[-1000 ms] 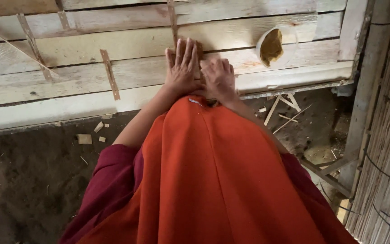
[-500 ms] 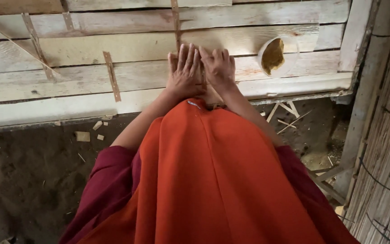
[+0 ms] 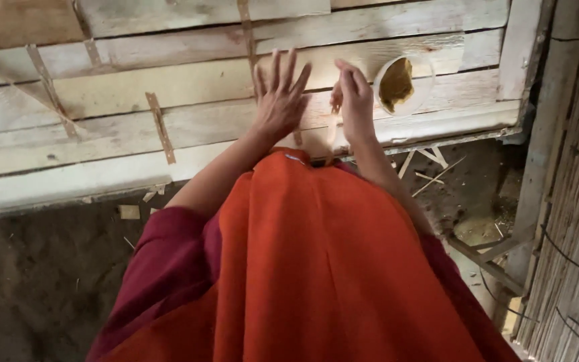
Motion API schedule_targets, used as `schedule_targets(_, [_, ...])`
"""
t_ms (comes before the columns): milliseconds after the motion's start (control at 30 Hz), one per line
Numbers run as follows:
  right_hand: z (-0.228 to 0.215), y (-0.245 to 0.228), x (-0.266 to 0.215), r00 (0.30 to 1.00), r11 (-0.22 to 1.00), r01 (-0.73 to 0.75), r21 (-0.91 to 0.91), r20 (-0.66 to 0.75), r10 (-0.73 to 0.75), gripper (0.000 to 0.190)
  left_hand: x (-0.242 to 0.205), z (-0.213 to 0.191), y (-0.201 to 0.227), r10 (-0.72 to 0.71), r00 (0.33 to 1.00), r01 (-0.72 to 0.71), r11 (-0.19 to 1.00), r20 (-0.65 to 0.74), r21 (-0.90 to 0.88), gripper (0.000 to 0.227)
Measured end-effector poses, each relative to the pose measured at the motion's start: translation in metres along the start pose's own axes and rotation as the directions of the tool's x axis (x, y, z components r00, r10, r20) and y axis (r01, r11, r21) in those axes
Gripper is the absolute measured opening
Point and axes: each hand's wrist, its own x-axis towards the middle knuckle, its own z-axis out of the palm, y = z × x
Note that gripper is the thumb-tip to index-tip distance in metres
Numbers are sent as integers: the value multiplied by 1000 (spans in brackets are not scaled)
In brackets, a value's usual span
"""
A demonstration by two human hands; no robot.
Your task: Applying thin wooden strips to a wooden plank surface by hand.
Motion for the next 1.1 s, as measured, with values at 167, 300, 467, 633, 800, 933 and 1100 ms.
schedule_targets(167, [-11, 27, -15, 999, 990, 45, 136, -27, -42, 35, 72, -30, 18, -7, 956, -2, 1000, 293, 29, 66])
schedule_targets(300, [-23, 35, -24, 999, 996, 17, 90, -46, -13, 30, 84, -39, 19, 30, 930, -35, 999, 365, 9, 64])
schedule_targets(467, [-15, 21, -31, 991, 971, -62, 231, -99, 87, 26, 81, -32, 16, 41, 960, -34, 999, 278, -29, 66])
schedule_targets(633, [-26, 29, -8, 976, 965, 215, 153, -18, -215, 31, 65, 8, 17, 111, 984, -106, 993, -137, 44, 81])
schedule_targets(800, [-18, -7, -1, 847, 837, 494, -236, -89, -525, 28, 24, -69, 65, -48, 998, -26, 172, -34, -985, 65])
schedule_targets(933, [-10, -22, -2, 858, 848, 490, -199, -61, -510, 23, 27, -97, 73, -110, 994, 26, 123, 13, -992, 73])
schedule_targets(1100, [5, -36, -9, 908, 894, 409, -186, -16, -419, 26, 34, -88, 56, -146, 958, -142, 508, -247, -850, 26])
